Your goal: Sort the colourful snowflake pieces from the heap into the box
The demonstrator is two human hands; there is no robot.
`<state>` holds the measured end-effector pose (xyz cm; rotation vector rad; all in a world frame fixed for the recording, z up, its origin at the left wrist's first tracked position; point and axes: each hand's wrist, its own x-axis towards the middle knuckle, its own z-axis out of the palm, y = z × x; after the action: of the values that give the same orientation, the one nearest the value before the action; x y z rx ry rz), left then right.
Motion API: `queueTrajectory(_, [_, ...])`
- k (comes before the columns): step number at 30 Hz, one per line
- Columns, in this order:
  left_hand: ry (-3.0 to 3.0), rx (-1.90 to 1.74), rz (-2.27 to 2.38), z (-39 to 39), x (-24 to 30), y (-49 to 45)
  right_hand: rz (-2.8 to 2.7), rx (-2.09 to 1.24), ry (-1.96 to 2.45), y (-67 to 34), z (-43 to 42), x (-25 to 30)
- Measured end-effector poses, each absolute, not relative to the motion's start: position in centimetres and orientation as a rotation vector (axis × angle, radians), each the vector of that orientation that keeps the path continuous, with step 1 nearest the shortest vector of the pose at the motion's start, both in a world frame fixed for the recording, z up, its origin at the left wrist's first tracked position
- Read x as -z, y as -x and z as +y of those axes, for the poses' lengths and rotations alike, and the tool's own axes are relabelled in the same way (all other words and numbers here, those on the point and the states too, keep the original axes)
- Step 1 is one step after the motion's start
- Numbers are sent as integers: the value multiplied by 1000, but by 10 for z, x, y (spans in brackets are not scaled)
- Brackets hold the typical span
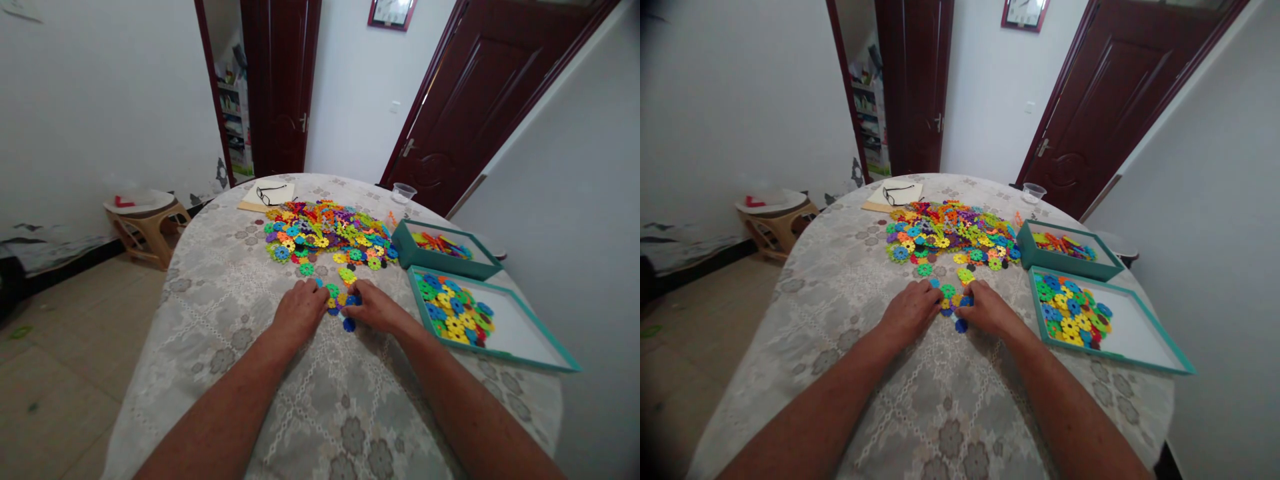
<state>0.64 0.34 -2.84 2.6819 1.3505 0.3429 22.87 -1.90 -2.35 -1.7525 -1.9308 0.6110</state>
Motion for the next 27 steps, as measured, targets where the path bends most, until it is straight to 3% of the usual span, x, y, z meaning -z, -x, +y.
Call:
queueTrajectory(12, [-2574, -411, 1443, 3, 24, -10, -1913, -593, 1668, -224, -30, 25])
queueTrajectory(21, [-2463, -661, 1191, 1, 27, -14, -1947, -591, 1607, -218, -33, 26])
queueTrajectory(27, [-2374, -542, 1254, 2, 24, -14, -1958, -642, 1569, -209, -37, 22])
